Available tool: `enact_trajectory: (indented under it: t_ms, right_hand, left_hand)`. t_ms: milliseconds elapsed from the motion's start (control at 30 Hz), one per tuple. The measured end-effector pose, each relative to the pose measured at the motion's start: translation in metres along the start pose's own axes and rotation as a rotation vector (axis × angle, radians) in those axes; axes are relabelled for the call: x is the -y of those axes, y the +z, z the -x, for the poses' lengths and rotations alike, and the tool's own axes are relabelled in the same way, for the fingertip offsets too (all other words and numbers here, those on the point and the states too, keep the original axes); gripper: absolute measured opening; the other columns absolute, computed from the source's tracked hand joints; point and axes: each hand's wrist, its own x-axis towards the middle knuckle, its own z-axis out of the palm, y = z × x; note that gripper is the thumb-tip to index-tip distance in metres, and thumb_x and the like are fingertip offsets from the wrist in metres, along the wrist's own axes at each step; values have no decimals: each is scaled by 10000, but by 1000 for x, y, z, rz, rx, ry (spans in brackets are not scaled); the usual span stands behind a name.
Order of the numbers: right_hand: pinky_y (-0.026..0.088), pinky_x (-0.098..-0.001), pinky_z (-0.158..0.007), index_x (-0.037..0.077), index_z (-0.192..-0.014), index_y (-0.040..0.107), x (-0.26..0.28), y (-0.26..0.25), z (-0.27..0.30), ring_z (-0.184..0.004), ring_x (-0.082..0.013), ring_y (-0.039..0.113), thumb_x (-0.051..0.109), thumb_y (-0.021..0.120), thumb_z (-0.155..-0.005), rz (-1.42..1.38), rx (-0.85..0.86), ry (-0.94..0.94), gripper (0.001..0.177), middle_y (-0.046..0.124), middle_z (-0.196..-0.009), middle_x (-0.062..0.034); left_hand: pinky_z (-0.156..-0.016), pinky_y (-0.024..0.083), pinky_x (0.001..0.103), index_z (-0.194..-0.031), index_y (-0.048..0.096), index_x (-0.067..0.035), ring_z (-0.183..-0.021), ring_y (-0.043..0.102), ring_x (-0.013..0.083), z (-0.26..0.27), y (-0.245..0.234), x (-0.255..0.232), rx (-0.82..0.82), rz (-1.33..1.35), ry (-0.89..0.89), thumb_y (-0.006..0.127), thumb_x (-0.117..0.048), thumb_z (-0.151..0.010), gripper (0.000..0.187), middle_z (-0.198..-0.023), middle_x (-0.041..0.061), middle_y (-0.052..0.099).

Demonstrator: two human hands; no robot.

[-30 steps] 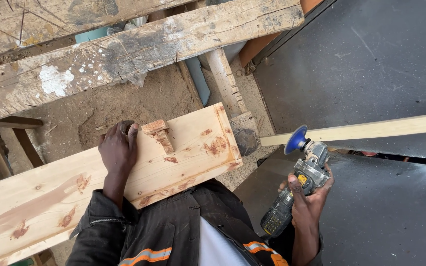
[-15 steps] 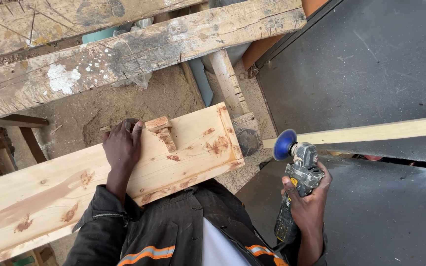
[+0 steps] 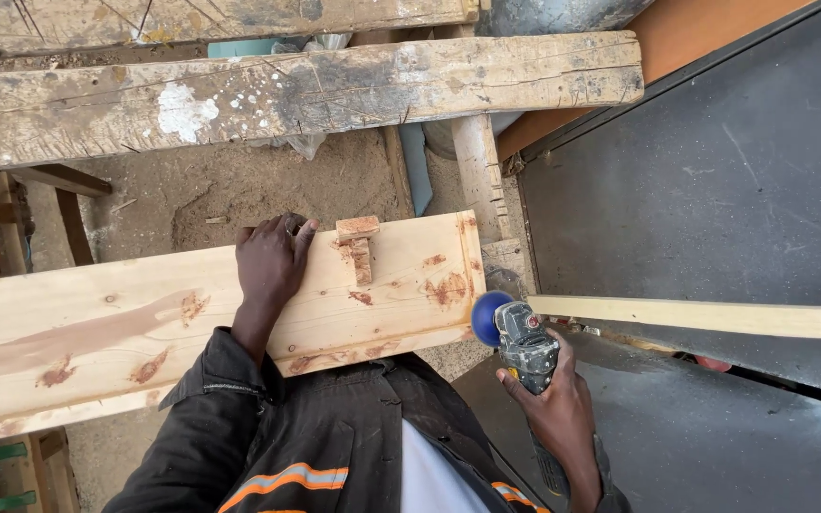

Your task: Sanding a wooden board using an angle grinder with a sanding disc attachment.

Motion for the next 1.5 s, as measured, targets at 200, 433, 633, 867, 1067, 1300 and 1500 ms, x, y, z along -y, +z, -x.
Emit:
enact_trajectory:
  t_ms: [200, 433, 633, 867, 1067, 1300, 1500]
  right_hand:
    - [549, -479, -891, 217, -1544, 379, 2, 7, 1, -1187, -327, 674, 556, 745, -725, 19, -8, 8, 958, 666, -1374, -95]
    - [571, -491, -842, 243, -1568, 322, 1, 16, -2, -1128, -339, 693, 621, 695, -732, 86, -42, 46, 991, 664, -1370, -101]
    - [554, -476, -896, 239, -1580, 330, 9, 17, -10, -1147, -326, 695, 613, 705, -723, 80, -48, 42, 1007, 680, -1352, -97]
    - [541, -475, -846, 193, -1521, 394, 13, 22, -25, -1083, -350, 702, 539, 771, -741, 44, -125, -158, 933, 706, -1284, -118]
    - [542, -496, -836, 250, -1505, 394, 27, 20, -31, -1101, -360, 699, 583, 729, -751, 70, -77, -130, 890, 701, -1308, -83]
    - [549, -480, -821, 205, -1502, 381, 42, 16, -37, -1065, -349, 712, 535, 741, -769, 26, -73, -148, 881, 696, -1307, -101]
    - [555, -480, -864, 204, -1494, 392, 39, 11, -32, -1098, -341, 710, 539, 744, -754, 9, -74, -124, 885, 695, -1313, -103]
  left_hand:
    - [-797, 391, 431, -966, 739, -191, -823, 693, 296, -1, -2, -1, -12, 26, 19, 471, -487, -1113, 426, -864, 41, 739]
    - [-803, 387, 447, -907, 690, -181, -752, 679, 347, -3, 1, 1, 2, 33, 7, 476, -514, -1107, 443, -824, 84, 739]
    - [-1063, 382, 616, -989, 737, -163, -834, 713, 362, -4, 3, 1, 50, 23, -19, 462, -538, -1092, 477, -876, 100, 760]
    - [-940, 417, 529, -946, 718, -173, -825, 711, 319, -5, 2, 1, 21, -10, 3, 486, -520, -1091, 442, -791, 81, 740]
    - [-843, 417, 482, -934, 718, -176, -816, 706, 314, -7, -2, -2, 33, 9, -16, 485, -519, -1090, 443, -775, 90, 730]
    - [-779, 410, 453, -952, 732, -176, -801, 701, 309, -7, 0, -1, 59, 24, -40, 468, -536, -1086, 467, -813, 83, 740]
    - [-805, 413, 470, -933, 727, -165, -837, 704, 316, -9, -5, -3, 71, 45, -42, 467, -523, -1086, 468, -809, 76, 739]
